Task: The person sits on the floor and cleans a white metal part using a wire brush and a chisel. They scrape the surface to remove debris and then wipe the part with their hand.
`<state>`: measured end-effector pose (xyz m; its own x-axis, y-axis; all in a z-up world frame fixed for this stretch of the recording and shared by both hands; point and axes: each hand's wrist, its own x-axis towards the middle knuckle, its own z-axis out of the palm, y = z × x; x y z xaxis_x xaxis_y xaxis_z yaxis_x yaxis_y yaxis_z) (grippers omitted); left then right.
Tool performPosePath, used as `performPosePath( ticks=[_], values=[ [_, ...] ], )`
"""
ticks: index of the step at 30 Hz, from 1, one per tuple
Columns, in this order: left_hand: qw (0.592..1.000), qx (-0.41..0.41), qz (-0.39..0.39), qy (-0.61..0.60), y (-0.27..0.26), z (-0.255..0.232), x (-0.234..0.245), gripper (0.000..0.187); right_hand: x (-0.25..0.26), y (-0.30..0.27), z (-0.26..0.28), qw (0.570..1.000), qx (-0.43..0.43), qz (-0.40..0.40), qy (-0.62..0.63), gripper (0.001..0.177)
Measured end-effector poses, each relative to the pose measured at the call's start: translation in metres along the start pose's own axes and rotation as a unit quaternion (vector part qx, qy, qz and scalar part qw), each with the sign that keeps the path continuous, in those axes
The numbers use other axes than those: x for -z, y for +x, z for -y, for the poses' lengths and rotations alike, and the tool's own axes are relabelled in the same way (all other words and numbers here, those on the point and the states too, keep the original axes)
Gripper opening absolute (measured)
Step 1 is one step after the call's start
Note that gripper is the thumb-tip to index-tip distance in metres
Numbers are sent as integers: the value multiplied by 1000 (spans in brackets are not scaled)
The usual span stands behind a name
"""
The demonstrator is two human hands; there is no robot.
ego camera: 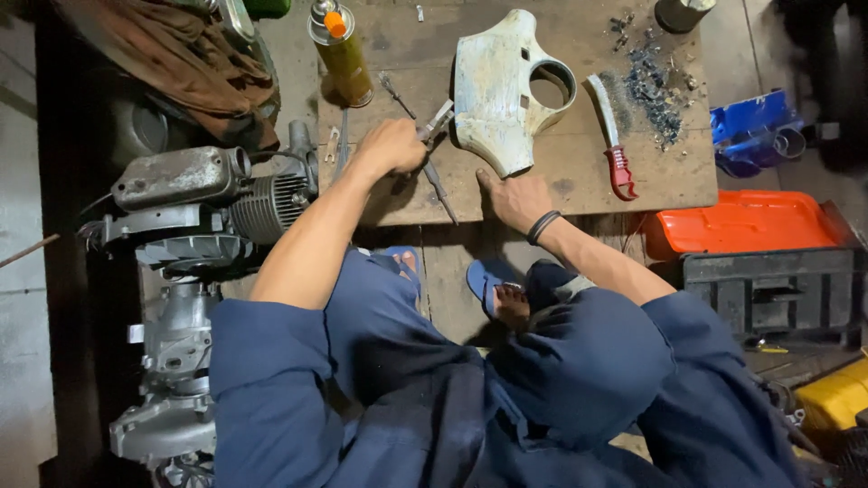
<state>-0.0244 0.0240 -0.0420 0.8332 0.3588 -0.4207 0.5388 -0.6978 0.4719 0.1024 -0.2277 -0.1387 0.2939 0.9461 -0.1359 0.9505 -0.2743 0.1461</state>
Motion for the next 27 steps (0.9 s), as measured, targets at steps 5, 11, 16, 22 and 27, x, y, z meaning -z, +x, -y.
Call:
performPosePath(
  ticks=[5, 11, 16, 22, 27],
  values=[
    [1000, 11, 2, 29, -10, -13, 13, 47, 19, -10, 2, 996, 14, -84, -1, 37],
    [999, 24, 8, 36, -2, -4, 0, 46, -10, -17, -8, 996, 2, -85, 37, 17],
    [999, 21, 5, 36, -6, -10, 8, 46, -10, -21, -9, 996, -7, -85, 22, 11],
    [999, 21, 10, 33, -11, -13, 12, 48, -15, -23, -11, 994, 19, -102, -22, 9],
    [999, 17, 8, 41, 2, 1, -6, 47, -4, -25, -11, 991, 29, -130, -16, 10]
  ],
)
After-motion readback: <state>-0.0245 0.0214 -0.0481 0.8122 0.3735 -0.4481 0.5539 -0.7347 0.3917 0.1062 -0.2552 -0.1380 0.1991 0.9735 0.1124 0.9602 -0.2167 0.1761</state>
